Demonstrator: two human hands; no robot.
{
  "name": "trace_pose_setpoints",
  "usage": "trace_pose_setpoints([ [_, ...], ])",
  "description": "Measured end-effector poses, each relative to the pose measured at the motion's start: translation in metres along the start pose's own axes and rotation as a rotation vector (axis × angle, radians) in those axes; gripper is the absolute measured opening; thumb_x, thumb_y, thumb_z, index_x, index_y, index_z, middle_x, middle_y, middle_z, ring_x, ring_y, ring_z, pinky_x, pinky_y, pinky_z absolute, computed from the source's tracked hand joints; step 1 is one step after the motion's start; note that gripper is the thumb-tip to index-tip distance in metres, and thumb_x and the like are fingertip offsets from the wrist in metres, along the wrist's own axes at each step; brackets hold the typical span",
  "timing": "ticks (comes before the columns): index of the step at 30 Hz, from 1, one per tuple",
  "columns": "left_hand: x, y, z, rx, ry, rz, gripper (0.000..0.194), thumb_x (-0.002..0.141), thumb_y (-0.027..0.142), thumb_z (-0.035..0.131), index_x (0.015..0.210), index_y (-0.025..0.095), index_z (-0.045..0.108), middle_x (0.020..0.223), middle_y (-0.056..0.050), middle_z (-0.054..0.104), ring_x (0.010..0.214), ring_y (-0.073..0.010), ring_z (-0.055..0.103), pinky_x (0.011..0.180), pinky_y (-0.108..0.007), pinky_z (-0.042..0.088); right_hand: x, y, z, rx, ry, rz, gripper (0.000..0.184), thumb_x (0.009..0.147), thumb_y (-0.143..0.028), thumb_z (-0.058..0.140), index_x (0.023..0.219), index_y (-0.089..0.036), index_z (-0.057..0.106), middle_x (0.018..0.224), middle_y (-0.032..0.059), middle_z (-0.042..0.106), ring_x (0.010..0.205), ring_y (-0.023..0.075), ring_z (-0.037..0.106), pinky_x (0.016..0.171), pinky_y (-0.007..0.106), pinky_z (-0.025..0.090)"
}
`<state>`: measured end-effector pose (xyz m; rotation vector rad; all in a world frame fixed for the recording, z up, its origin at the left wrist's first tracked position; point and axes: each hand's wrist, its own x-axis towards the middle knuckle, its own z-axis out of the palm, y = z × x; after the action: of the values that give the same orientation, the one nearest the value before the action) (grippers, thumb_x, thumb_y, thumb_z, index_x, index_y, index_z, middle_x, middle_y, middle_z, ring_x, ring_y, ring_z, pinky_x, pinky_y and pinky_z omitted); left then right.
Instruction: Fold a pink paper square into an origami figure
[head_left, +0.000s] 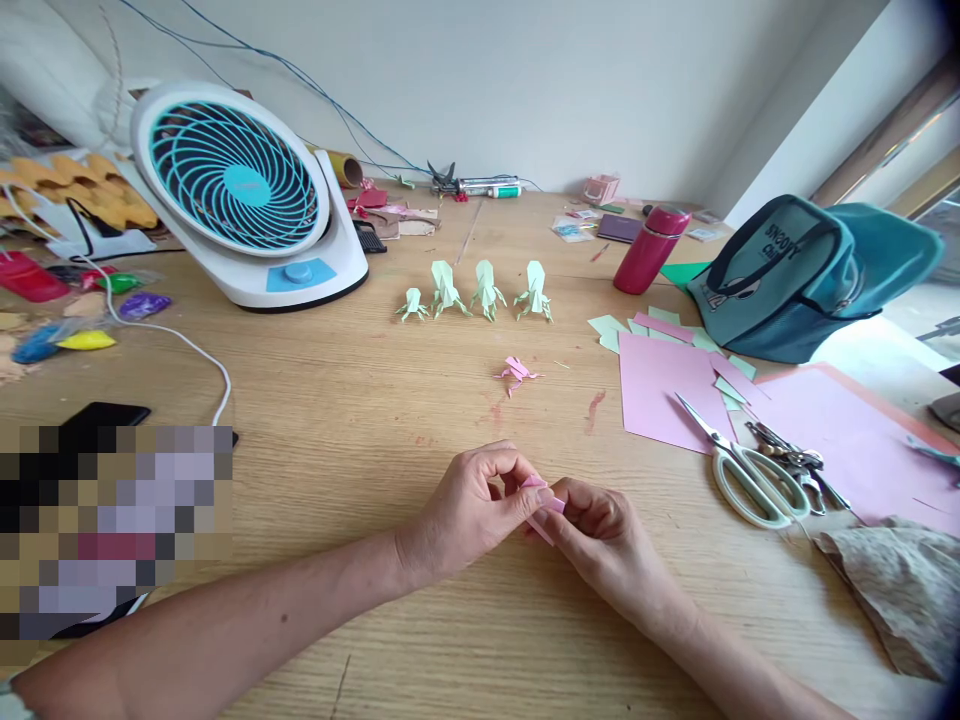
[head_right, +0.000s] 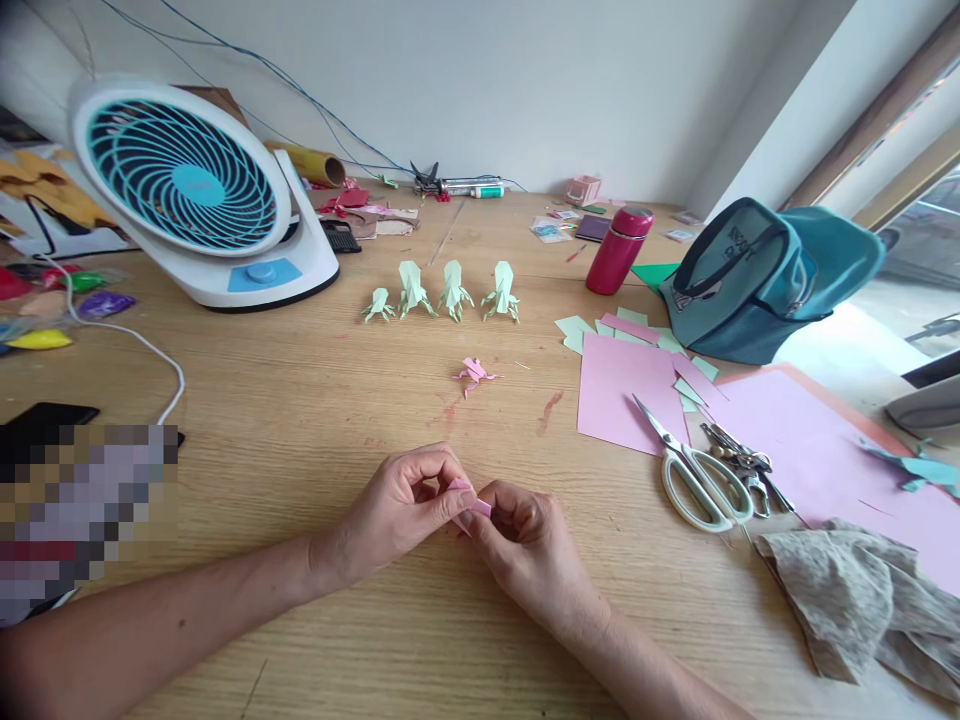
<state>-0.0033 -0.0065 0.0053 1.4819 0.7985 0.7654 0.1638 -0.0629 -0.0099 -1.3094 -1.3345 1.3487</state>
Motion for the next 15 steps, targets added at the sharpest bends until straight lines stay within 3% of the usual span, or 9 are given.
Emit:
trace_pose_setpoints([
  [5,0.0015,0.0089,-0.0022,0.136,0.023,0.097,0.027,0.087,0.027,0.068,0.066,0.014,0.059,0.073,0.000,0.059,0.059,-0.0087,0.061,0.052,-0.019,0.049,-0.0002,-0.0023,0.0008,0.023,-0.031,-0.010,0.030,0.085,-0.043,0.073,0.074,-0.017,0.064,0.068,0.0002,0.062,0.063,0.0124,0.050,0.058,0.024,0.037],
  [8,0.0024,0.0090,-0.0034,0.186,0.026,0.124,0.024,0.088,0.027,0.068,0.069,0.014,0.065,0.074,-0.001,0.060,0.063,-0.0093,0.059,0.054,-0.019,0.045,0.0000,-0.0063,0.0004,0.003,-0.036,-0.005,0.035,0.086,-0.048,0.071,0.071,-0.017,0.063,0.066,0.0004,0.059,0.062,0.0125,0.048,0.057,0.025,0.034],
  [15,0.0017,0.0051,-0.0026,0.076,0.018,0.032,0.024,0.087,0.030,0.067,0.070,0.013,0.066,0.074,-0.001,0.060,0.065,-0.0117,0.061,0.055,-0.020,0.049,-0.0007,-0.0088,0.0023,-0.085,-0.011,0.002,0.043,0.087,-0.053,0.067,0.066,-0.017,0.056,0.059,-0.0034,0.042,0.055,0.0103,0.033,0.051,0.025,0.025],
])
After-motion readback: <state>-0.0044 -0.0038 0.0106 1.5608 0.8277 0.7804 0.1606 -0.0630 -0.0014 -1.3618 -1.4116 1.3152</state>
